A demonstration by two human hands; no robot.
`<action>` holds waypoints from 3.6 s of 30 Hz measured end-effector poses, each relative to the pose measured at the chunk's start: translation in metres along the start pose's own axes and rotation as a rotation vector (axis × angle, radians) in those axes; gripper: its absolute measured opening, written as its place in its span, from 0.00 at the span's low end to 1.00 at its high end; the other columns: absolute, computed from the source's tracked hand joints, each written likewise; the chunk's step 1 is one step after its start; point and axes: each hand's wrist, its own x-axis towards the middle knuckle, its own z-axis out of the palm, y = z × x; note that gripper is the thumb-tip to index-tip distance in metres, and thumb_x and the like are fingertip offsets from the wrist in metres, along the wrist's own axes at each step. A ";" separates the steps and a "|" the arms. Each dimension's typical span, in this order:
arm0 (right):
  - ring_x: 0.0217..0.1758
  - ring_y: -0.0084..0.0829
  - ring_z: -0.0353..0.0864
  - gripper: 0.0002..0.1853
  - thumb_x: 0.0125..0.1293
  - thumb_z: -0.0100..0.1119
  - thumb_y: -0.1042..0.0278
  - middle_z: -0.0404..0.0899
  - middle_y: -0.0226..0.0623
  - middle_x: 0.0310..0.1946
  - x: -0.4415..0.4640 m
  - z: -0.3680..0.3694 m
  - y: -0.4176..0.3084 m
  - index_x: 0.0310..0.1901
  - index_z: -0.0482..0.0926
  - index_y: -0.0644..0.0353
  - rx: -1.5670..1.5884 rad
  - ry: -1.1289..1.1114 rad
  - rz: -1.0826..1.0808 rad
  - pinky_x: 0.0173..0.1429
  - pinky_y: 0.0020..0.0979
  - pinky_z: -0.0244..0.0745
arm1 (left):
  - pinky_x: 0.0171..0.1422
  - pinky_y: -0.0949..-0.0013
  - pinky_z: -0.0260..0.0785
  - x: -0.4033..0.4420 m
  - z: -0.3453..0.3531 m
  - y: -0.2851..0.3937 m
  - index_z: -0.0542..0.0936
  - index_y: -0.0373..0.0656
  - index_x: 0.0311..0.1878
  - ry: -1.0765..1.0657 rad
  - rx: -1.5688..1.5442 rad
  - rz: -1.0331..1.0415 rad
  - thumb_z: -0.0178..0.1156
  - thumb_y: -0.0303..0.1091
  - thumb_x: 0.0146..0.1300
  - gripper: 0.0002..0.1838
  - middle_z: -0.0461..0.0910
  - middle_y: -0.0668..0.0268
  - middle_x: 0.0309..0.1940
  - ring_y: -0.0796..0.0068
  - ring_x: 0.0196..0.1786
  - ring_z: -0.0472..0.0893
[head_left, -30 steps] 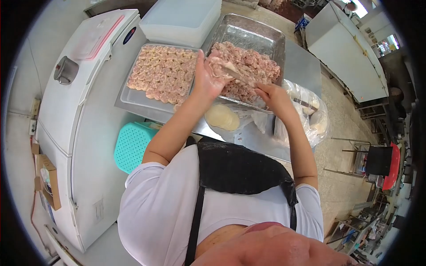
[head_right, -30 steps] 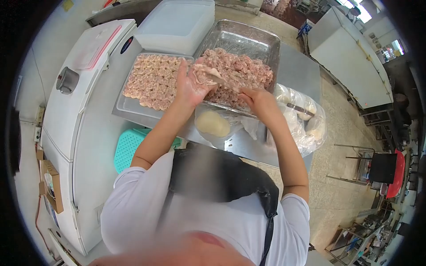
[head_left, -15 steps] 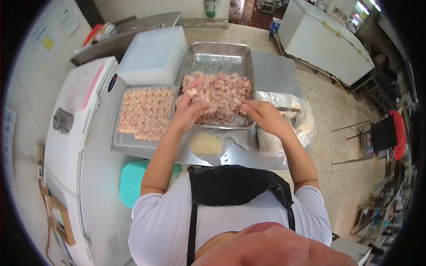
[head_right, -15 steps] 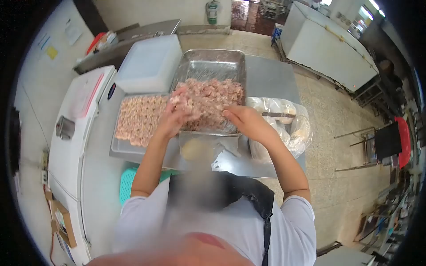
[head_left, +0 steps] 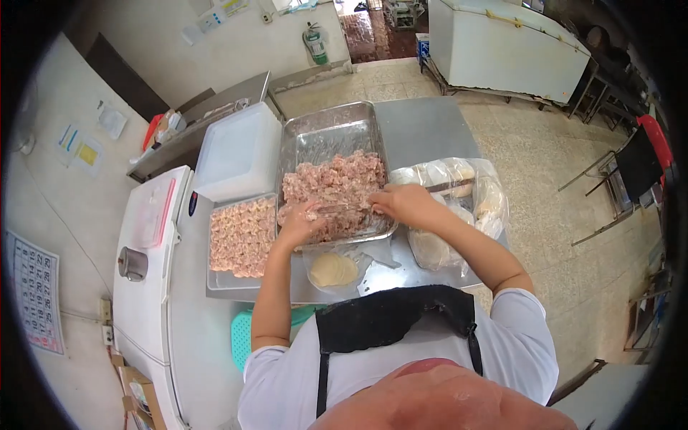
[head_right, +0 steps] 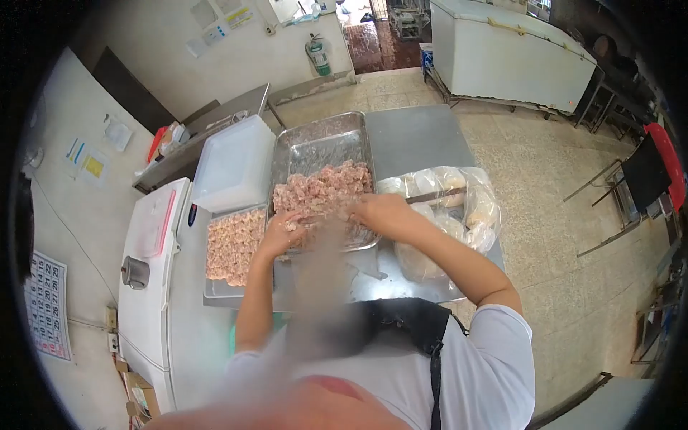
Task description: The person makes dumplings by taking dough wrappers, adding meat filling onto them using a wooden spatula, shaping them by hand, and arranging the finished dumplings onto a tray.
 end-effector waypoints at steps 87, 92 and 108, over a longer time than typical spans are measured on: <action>0.31 0.39 0.79 0.17 0.71 0.51 0.57 0.79 0.42 0.26 0.015 0.060 -0.141 0.43 0.82 0.62 0.282 0.028 0.379 0.38 0.36 0.73 | 0.66 0.56 0.64 -0.218 -0.090 -0.272 0.55 0.41 0.73 0.312 0.345 -0.343 0.62 0.26 0.50 0.45 0.68 0.43 0.63 0.46 0.64 0.69; 0.36 0.51 0.81 0.20 0.68 0.52 0.55 0.81 0.48 0.31 0.027 0.029 -0.073 0.29 0.80 0.64 -0.290 -0.266 0.284 0.40 0.47 0.73 | 0.67 0.57 0.64 -0.216 -0.101 -0.228 0.66 0.44 0.68 0.233 0.424 -0.650 0.61 0.32 0.53 0.36 0.70 0.47 0.63 0.50 0.66 0.69; 0.30 0.41 0.85 0.15 0.62 0.58 0.56 0.82 0.42 0.23 0.037 0.045 -0.004 0.25 0.83 0.57 -0.459 -0.273 -0.141 0.33 0.39 0.78 | 0.45 0.61 0.71 -0.129 0.095 -0.071 0.81 0.39 0.39 0.231 0.102 -0.118 0.66 0.39 0.55 0.14 0.78 0.58 0.35 0.58 0.39 0.79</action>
